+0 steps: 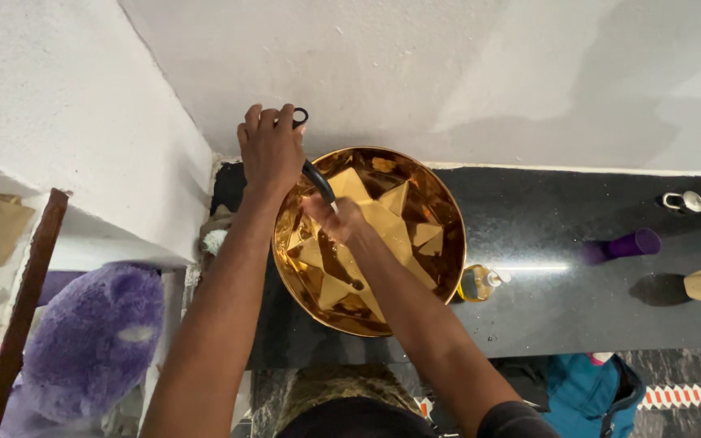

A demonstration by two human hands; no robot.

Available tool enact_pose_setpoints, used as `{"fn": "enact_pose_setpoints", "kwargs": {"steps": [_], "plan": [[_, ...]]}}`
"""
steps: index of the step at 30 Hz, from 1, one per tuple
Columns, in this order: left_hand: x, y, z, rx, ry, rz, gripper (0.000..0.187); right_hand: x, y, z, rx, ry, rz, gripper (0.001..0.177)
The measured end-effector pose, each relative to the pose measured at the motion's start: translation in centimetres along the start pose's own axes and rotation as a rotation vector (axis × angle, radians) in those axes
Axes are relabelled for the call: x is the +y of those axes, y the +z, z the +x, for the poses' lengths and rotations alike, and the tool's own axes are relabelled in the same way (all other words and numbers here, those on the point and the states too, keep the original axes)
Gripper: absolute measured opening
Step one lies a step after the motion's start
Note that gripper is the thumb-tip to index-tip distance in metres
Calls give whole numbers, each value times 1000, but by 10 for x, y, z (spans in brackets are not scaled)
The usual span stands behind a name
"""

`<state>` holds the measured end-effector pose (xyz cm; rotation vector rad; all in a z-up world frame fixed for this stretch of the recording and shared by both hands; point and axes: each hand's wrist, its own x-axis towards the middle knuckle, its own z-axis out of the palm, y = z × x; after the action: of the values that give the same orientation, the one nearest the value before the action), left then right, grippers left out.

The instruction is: The person scrubs the interior of a gold-colored star-shaped sink with a light blue brush, then rinses the sink and their hands with water from the faucet. The person uses both hands to scrub and rinse the sink surfaces.

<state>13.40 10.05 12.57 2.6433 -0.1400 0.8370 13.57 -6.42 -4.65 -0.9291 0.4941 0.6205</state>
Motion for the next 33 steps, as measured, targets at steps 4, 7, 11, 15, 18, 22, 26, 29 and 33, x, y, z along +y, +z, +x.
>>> {"fn": "enact_pose_setpoints", "kwargs": {"steps": [4, 7, 11, 15, 18, 22, 26, 29, 33], "plan": [[-2, 5, 0, -6, -5, 3, 41, 2, -11, 6, -73, -133, -42, 42], [-2, 7, 2, 7, 3, 1, 40, -13, -37, -16, -552, 125, -643, 26], [-1, 4, 1, -4, -13, -19, 40, -32, -60, -59, -778, 322, -1922, 27], [3, 4, 4, -4, -13, -5, 38, -41, -51, -81, -659, 271, -2093, 28], [6, 6, 7, 6, -18, 8, 38, -37, -33, -73, -388, 239, -1307, 30], [7, 7, 5, 11, -31, 6, 38, -11, -18, -15, 68, 234, -5, 31], [9, 3, 1, 19, -36, -1, 38, 19, -17, 59, -322, 254, 312, 34], [9, 3, 2, 10, -38, -8, 39, 0, 0, 68, -412, 291, 119, 33], [1, 6, 4, -21, -13, 20, 40, -107, 0, 20, -100, -58, -880, 38]]}}
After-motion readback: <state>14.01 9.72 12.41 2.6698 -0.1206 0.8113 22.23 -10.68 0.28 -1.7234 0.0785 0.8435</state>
